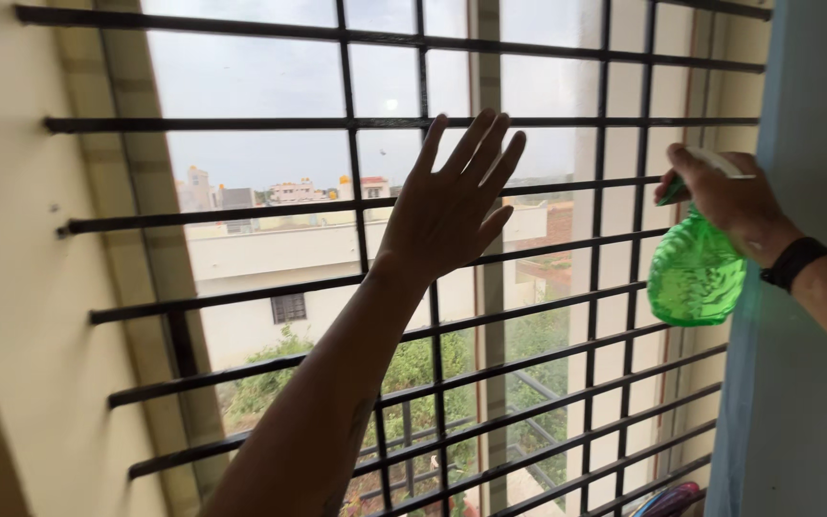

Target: The person wipes the metal window grille with a cloth, then sprays a green cleaning solution onto the glass pane and continues wiping the grille. The task involves cleaning both the grille and the window surface.

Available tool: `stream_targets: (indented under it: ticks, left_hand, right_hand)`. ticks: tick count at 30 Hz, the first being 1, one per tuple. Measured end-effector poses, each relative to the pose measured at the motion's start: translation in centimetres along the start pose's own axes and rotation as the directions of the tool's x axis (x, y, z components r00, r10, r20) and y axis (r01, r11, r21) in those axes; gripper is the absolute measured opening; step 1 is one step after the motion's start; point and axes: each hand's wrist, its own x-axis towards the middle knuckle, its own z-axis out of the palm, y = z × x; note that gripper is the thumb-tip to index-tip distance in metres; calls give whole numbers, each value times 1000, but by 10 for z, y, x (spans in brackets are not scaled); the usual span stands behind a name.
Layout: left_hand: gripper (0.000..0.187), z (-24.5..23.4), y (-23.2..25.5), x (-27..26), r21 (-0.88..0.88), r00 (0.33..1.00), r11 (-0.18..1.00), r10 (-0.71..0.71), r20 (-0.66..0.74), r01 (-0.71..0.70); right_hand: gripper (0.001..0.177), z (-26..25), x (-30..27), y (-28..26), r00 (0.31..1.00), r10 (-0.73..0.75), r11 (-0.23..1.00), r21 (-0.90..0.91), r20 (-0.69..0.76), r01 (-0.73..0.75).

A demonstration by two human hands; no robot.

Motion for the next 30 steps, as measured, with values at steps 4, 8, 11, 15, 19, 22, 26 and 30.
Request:
stream_targets:
  ticks: [4, 8, 11, 15, 19, 22, 26, 30]
  left_hand:
    - [77, 23, 12, 4, 22, 997, 999, -49, 61, 48]
    - [79, 42, 11, 3, 25, 984, 990, -143, 108, 141]
    - [81, 48, 13, 5, -5, 974, 980, -199, 109, 201]
    - [83, 50, 26, 11, 0, 970, 983, -180, 162, 182]
    - [82, 54, 50, 6, -23, 974, 981, -190, 126, 194]
    - [89, 64, 65, 5, -281, 958, 924, -213, 190, 261]
    - [111, 80, 94, 18, -792, 911, 451, -235, 339, 411]
    - [124, 92, 118, 54, -862, 835, 3, -251, 490, 507]
  right_hand:
    - [48, -3, 3, 6, 999, 7, 999, 35, -32, -6]
    - [40, -2, 1, 6, 996, 62, 994, 91, -69, -56]
    - [39, 1, -1, -3, 994, 80, 992, 101, -70, -73]
    - [48, 0, -4, -9, 999, 34, 999, 37, -13, -34]
    - [56, 2, -9, -12, 1000, -30, 1000, -3, 7, 30]
    - [55, 7, -10, -15, 998, -54, 998, -13, 11, 54]
    - [48, 23, -13, -17, 999, 12, 1000, 27, -36, -11]
    - [41, 46, -18, -15, 994, 36, 995, 92, -104, -27]
